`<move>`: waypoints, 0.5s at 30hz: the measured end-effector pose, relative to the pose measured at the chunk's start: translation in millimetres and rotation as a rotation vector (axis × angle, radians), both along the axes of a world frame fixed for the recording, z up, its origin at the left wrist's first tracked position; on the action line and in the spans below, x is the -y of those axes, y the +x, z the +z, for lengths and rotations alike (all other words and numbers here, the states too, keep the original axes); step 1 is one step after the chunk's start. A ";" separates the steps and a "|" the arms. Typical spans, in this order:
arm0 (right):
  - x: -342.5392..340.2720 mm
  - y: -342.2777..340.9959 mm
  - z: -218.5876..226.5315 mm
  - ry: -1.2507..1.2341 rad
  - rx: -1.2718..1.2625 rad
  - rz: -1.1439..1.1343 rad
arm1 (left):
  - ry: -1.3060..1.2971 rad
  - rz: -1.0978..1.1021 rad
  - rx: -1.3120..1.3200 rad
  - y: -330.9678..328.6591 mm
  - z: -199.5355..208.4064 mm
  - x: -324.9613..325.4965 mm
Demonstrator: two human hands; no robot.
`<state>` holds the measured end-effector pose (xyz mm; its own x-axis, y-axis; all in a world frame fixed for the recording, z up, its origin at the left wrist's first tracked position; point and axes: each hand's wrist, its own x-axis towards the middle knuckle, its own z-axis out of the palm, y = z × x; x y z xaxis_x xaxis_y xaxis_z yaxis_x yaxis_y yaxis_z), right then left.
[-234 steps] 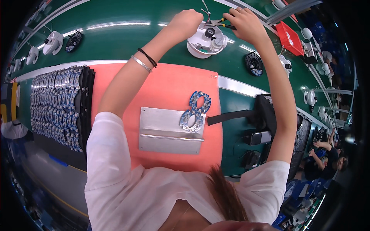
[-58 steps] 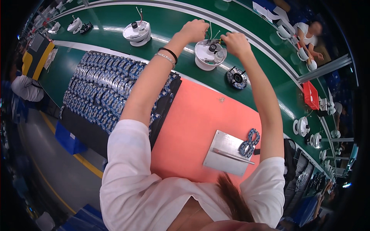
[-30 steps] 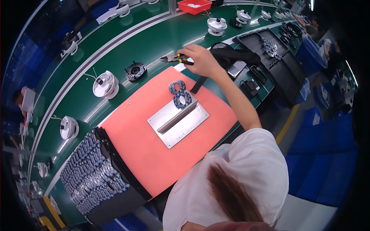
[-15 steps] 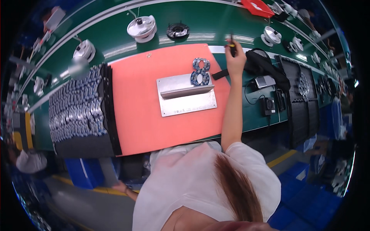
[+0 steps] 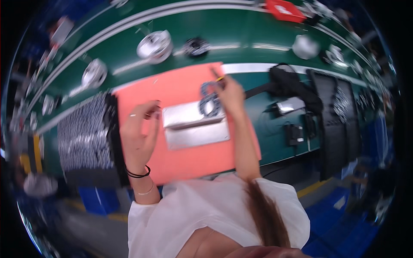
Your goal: The recorder is assembling small circuit board components and metal housings on an assembly line using pliers.
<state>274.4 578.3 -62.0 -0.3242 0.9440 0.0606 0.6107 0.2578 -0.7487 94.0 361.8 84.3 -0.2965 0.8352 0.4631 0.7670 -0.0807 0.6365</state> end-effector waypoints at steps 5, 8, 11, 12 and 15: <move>8.1 -11.1 7.6 -0.260 -0.475 0.003 | -0.363 -0.203 -0.179 -2.5 -55.9 -80.8; 22.7 -4.5 29.3 -0.177 -0.722 -0.007 | -0.416 -0.252 -0.057 3.6 -73.2 -98.6; 43.5 -6.9 65.0 -0.169 -1.018 0.054 | -0.256 -0.304 0.453 21.8 -63.9 -108.5; 48.2 -8.7 71.9 -0.115 -0.952 0.093 | -0.136 -0.304 0.600 19.7 -72.7 -108.3; 65.0 -20.6 89.3 -0.208 -0.995 0.168 | 0.084 -0.198 0.746 19.9 -70.7 -107.7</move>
